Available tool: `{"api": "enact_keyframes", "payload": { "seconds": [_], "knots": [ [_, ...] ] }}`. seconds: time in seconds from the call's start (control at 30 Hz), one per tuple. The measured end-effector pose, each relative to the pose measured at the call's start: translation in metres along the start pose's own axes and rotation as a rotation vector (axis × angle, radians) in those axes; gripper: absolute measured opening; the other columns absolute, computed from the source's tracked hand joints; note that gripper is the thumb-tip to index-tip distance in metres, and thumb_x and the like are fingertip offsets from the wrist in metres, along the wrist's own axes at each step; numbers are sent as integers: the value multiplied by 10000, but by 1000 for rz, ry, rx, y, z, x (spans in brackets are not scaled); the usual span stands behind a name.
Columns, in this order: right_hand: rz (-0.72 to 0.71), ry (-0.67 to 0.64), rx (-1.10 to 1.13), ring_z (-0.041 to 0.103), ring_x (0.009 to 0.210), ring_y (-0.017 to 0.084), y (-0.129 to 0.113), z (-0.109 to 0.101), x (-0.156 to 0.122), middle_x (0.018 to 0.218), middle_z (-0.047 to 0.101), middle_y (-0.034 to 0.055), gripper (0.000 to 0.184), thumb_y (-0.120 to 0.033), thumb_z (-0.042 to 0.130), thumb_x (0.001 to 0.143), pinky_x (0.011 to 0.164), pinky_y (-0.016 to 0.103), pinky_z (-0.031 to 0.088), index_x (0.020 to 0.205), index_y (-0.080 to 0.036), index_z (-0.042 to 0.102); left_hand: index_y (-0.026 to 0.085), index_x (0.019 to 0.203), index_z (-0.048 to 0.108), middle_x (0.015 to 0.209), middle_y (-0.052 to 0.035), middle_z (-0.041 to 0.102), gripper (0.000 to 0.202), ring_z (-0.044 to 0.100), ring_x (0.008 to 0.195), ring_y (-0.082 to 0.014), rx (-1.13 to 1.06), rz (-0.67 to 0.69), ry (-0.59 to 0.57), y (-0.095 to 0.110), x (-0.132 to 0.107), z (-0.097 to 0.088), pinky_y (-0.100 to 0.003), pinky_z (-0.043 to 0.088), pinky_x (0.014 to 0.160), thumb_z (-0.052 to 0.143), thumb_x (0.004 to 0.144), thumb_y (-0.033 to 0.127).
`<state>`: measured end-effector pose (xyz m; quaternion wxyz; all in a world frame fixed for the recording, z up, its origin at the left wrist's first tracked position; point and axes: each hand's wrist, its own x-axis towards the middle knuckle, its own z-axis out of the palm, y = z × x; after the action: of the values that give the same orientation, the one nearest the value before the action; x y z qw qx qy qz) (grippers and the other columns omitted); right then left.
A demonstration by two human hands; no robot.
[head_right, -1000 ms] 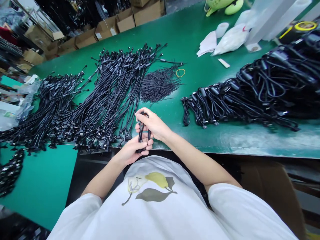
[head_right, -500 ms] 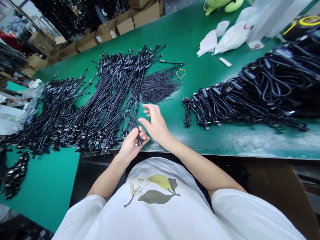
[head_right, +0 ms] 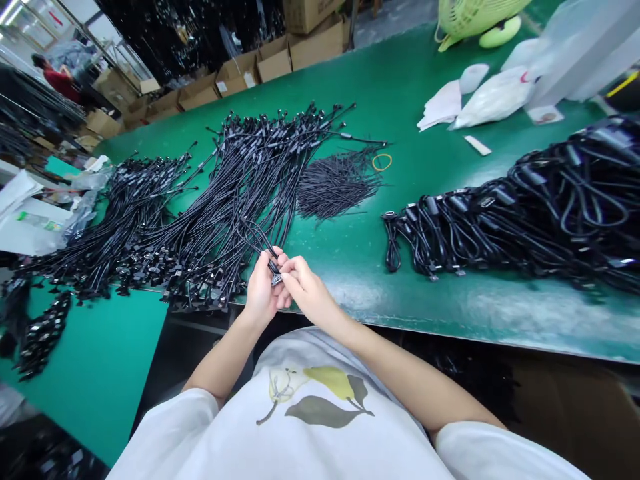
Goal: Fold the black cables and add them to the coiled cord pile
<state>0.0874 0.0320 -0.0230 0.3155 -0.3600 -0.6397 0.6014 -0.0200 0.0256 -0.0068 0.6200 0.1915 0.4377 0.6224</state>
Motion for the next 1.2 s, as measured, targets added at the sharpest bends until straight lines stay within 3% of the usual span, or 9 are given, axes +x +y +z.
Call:
{"api": "enact_keyframes", "payload": {
  "seconds": [0.17,0.27,0.33,0.4,0.53,0.7,0.93,1.07,1.2],
  "knots": [
    [22,121,-158,563,593,120,-11,-30,4,666,577,-36,103,-308,530,875,630,261,460,917,-225,485,160,899,538,741,17,488,287,507,664,-88,127,118,-47,-1,-2,-7,-195,425,575,578,889,445],
    [-73,261,155,611,851,143,-20,-47,17,952,627,29,388,-441,690,779,747,271,495,1043,-241,490,165,899,520,704,36,445,330,498,610,-91,205,8,-238,-5,-9,-9,-225,430,564,605,864,482],
    [-64,93,415,611,813,137,-28,-50,26,1001,619,45,582,-559,733,708,691,261,510,1123,-240,477,155,898,524,685,38,427,368,481,575,-92,210,-182,-433,-8,-16,-7,-234,419,533,629,838,503],
    [-11,-96,607,514,551,77,-35,-47,32,800,588,-6,617,-653,684,712,485,201,435,1105,-216,501,147,911,531,685,36,419,390,456,562,-85,156,-343,-537,-7,-23,-2,-224,398,511,666,809,498],
    [-21,11,771,227,370,17,-44,-39,38,589,390,-98,534,-693,571,785,330,147,173,995,-206,511,145,953,542,721,27,428,388,402,549,-60,66,-387,-473,0,-33,7,-194,341,481,712,779,448],
    [-54,-13,366,568,646,102,-45,-54,33,790,577,-13,336,-440,693,787,509,197,435,972,-201,546,154,1111,523,695,35,438,400,381,507,-60,188,-303,-449,10,-33,-2,-189,290,441,617,861,452],
    [16,-111,-138,548,754,148,-37,-83,20,839,606,-2,257,-292,661,760,701,290,446,986,-195,586,125,1091,518,703,28,464,397,431,555,-76,507,-237,-575,6,-19,-24,-230,369,515,568,891,465],
    [133,-207,211,544,713,141,-44,-89,16,723,569,-17,314,-307,680,753,692,285,427,1016,-175,572,121,1060,523,751,5,516,372,494,598,-89,562,-255,-584,10,-18,-24,-259,426,589,586,876,438],
    [206,-142,583,477,604,99,-47,-84,13,606,450,-55,330,-440,694,760,633,250,417,894,-169,560,144,1078,498,757,10,500,338,490,627,-98,491,-303,-651,14,-22,-26,-276,466,631,588,877,400]
  ]
}}
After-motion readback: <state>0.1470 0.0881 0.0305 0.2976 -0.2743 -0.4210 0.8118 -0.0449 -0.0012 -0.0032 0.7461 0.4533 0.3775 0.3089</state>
